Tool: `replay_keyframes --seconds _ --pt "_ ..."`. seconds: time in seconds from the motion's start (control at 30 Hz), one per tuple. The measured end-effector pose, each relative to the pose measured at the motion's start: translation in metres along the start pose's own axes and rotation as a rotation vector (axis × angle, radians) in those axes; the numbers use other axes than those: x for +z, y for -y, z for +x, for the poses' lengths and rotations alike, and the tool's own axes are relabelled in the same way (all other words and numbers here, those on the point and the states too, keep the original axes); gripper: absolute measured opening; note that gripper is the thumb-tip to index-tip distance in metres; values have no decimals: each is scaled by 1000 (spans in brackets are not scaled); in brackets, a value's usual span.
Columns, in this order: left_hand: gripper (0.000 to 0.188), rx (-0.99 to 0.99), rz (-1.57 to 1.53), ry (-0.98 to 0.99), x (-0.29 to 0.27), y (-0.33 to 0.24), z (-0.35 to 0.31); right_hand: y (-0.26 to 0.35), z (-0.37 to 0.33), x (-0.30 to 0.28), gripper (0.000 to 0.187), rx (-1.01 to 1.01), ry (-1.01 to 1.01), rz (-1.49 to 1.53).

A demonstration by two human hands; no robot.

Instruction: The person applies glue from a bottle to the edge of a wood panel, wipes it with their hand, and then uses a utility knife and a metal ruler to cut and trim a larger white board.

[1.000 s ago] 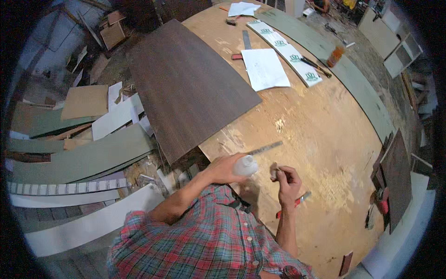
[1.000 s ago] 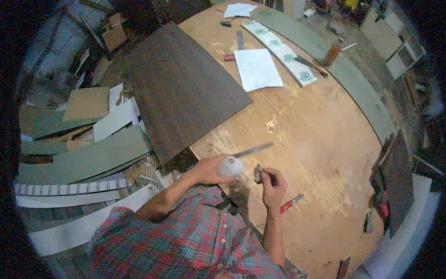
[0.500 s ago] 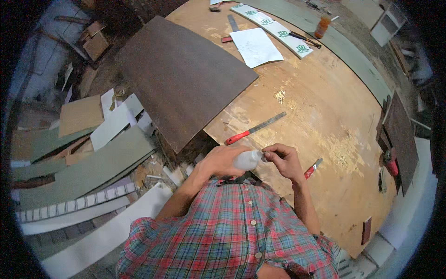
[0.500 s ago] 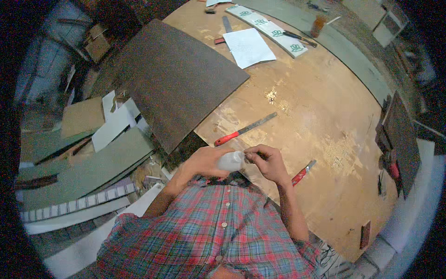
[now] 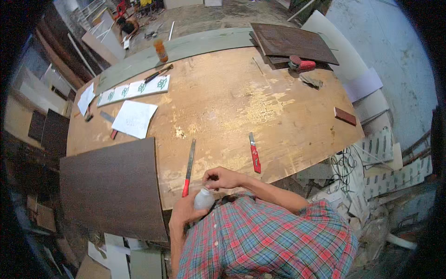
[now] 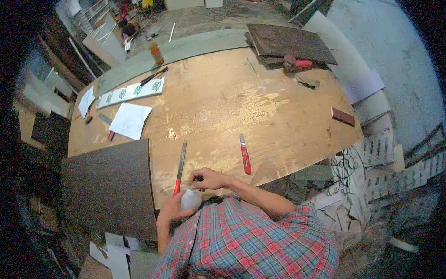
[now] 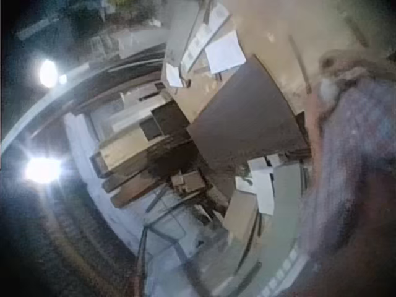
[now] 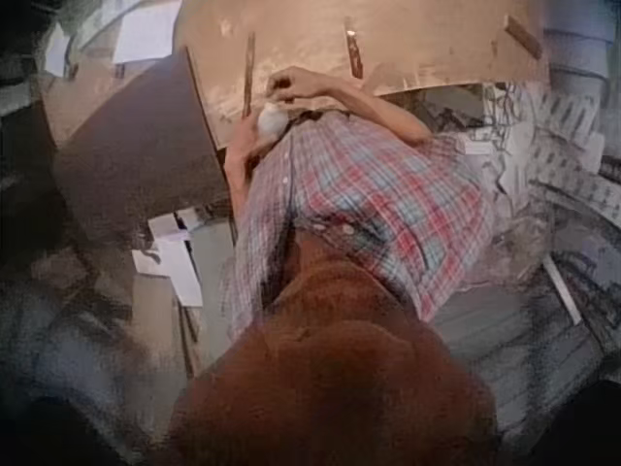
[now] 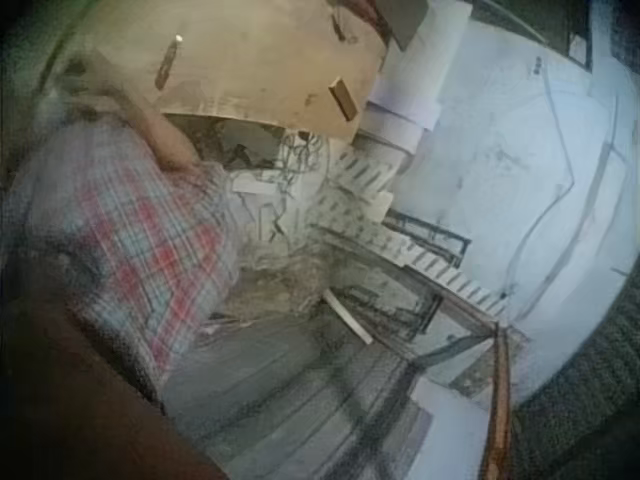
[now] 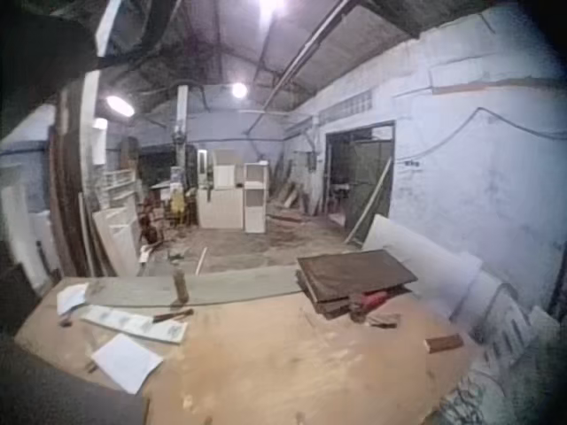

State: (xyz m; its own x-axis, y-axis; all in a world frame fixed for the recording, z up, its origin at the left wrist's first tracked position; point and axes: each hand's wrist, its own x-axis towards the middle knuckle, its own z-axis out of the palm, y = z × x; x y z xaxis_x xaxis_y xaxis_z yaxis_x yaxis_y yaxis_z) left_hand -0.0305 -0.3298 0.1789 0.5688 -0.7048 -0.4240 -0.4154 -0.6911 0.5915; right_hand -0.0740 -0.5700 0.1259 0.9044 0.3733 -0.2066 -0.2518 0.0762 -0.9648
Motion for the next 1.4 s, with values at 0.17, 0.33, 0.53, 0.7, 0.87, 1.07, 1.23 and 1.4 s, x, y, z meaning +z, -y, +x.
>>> replay_keyframes --seconds 0.17,0.33,0.53,0.7,0.87,1.07,1.23,1.4 --pt "74 44 233 213 -13 -6 27 0 -16 -19 20 120 46 -81" --pt "73 86 354 371 -30 -38 56 -14 -26 -37 19 169 67 -90" --pt "74 104 616 554 -28 -43 94 -31 -19 -46 14 197 103 13" --pt "65 59 638 618 -55 -94 98 -51 -19 -57 18 249 91 123" --pt "63 96 598 585 -52 -97 105 -46 -25 -71 21 283 74 118" --pt "68 268 362 289 -32 -53 134 41 -34 -87 16 328 -267 -448" --pt "71 413 -47 -183 17 -19 172 97 -26 -78 17 -64 -513 -738" --pt "70 384 -261 -413 31 -40 192 74 -29 -88 22 -73 -596 -582"
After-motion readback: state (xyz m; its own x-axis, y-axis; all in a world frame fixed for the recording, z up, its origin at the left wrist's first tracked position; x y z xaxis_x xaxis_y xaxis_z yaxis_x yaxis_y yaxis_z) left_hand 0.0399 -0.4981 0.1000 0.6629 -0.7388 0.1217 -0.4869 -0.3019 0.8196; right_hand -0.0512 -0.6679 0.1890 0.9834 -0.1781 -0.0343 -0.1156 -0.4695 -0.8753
